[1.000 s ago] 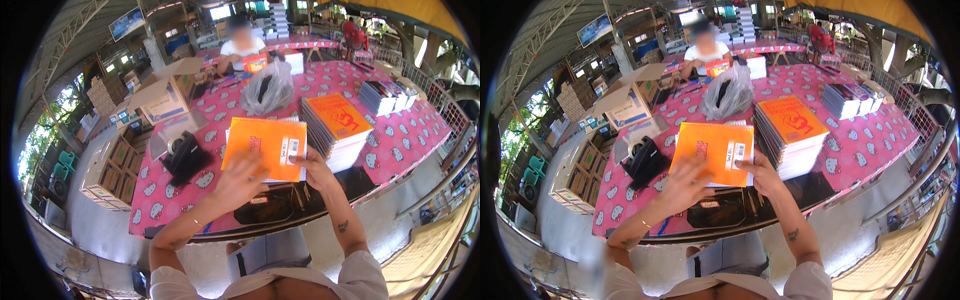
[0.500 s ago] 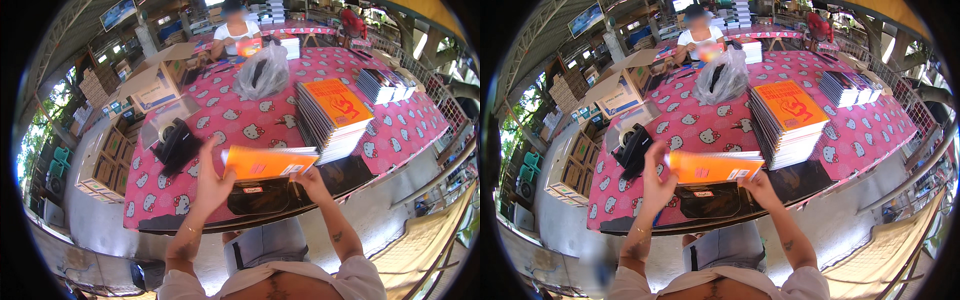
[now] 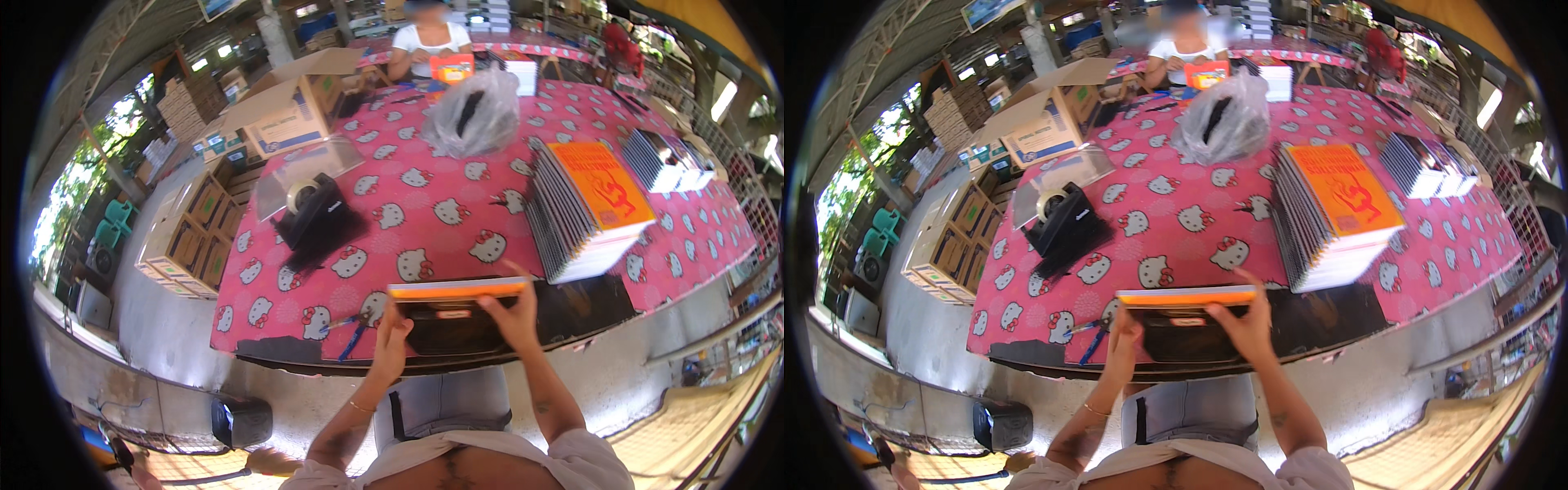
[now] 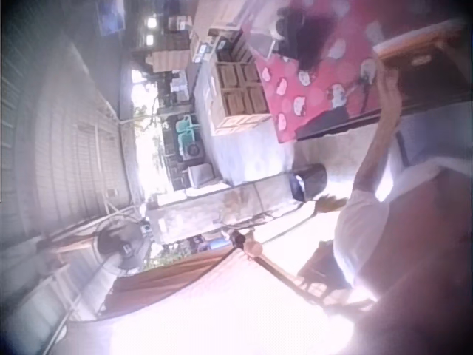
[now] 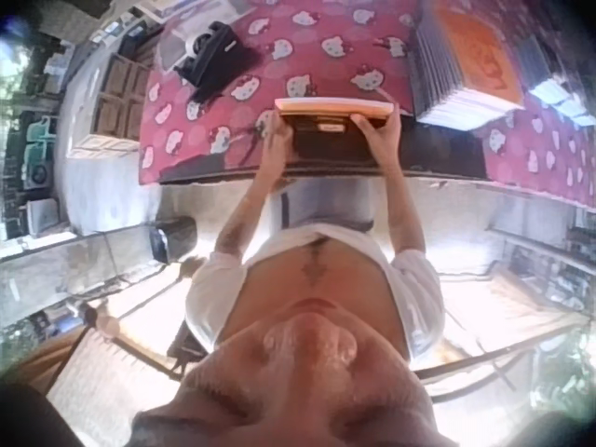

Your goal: The person folds orange book covers by hand and places them one at a time onto a stack of books on a table.

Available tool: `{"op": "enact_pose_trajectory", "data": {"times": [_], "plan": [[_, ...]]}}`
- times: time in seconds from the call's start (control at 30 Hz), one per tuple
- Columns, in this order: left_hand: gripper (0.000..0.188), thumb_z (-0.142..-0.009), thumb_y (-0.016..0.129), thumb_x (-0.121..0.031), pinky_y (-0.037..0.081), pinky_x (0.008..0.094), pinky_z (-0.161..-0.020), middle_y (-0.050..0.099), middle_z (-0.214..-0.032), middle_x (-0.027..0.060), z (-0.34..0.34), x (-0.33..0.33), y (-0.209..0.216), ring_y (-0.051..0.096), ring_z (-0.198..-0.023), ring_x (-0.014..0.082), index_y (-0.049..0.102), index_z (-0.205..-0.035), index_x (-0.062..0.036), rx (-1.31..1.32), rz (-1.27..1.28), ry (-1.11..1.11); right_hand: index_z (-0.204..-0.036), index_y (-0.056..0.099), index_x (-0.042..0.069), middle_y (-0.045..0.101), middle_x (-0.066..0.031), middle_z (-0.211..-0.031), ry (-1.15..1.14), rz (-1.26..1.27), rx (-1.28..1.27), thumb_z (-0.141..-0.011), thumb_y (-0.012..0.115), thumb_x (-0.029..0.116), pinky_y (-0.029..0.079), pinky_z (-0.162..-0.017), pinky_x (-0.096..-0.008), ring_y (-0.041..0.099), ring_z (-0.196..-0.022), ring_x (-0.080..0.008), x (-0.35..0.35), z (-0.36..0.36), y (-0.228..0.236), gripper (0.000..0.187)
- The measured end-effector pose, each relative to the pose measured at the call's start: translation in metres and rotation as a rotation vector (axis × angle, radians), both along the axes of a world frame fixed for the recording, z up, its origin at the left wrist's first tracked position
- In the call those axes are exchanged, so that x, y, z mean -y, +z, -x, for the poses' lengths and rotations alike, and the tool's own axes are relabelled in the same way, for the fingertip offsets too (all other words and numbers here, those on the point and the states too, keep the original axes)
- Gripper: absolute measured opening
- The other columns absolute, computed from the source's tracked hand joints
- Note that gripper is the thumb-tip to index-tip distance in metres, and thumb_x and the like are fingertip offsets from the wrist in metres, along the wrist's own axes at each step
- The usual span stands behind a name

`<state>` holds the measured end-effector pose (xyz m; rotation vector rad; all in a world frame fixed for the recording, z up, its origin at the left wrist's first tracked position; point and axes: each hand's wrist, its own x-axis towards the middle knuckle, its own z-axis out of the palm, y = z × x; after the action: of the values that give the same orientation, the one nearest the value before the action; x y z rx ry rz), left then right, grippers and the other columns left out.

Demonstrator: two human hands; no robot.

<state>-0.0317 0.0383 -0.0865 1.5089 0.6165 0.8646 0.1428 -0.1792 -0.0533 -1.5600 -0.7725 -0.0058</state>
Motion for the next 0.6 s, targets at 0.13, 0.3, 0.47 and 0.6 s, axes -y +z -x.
{"op": "enact_pose_trajectory", "data": {"times": [0.13,0.3,0.47,0.6], "plan": [[0.033,-0.100,0.062,-0.025,0.052,0.0428,-0.083,0.068,-0.106,0.0141,-0.051,-0.084,0.016,0.063,-0.096,0.0330,0.067,-0.116,0.0033,-0.185,-0.811,0.184,-0.137,0.053,0.003,0.067,-0.0071,-0.112,0.103,-0.108,-0.222,-0.076,0.091,0.012,0.049,-0.097,-0.0312,0.065,-0.105,-0.0161,0.024,-0.026,-0.017,0.073],[0.023,-0.091,0.072,-0.023,0.054,0.0469,-0.079,0.063,-0.095,0.0132,-0.051,-0.211,-0.005,0.063,-0.092,0.0340,0.068,-0.102,-0.0036,-0.741,-1.436,0.276,-0.135,0.054,0.002,0.067,-0.0052,-0.109,0.171,-0.215,-0.322,-0.075,0.092,0.009,0.050,-0.094,-0.0292,0.065,-0.101,-0.0154,0.003,-0.011,-0.005,0.071],[0.019,-0.093,0.068,-0.024,0.053,0.0435,-0.080,0.062,-0.095,0.0101,-0.063,-0.191,-0.005,0.062,-0.092,0.0314,0.062,-0.101,-0.0078,-0.723,-1.427,0.297,-0.136,0.053,0.002,0.065,-0.0062,-0.114,0.179,-0.185,-0.404,-0.075,0.093,0.013,0.047,-0.097,-0.0313,0.062,-0.106,-0.0164,0.010,-0.015,-0.010,0.074],[0.018,-0.093,0.068,-0.022,0.052,0.0433,-0.079,0.061,-0.095,0.0095,-0.058,-0.180,0.005,0.062,-0.091,0.0311,0.057,-0.101,-0.0083,-0.665,-1.464,0.367,-0.138,0.051,0.001,0.064,-0.0073,-0.117,0.116,-0.074,-0.192,-0.077,0.092,0.019,0.048,-0.098,-0.0334,0.061,-0.110,-0.0167,0.014,-0.021,-0.014,0.076]]}}
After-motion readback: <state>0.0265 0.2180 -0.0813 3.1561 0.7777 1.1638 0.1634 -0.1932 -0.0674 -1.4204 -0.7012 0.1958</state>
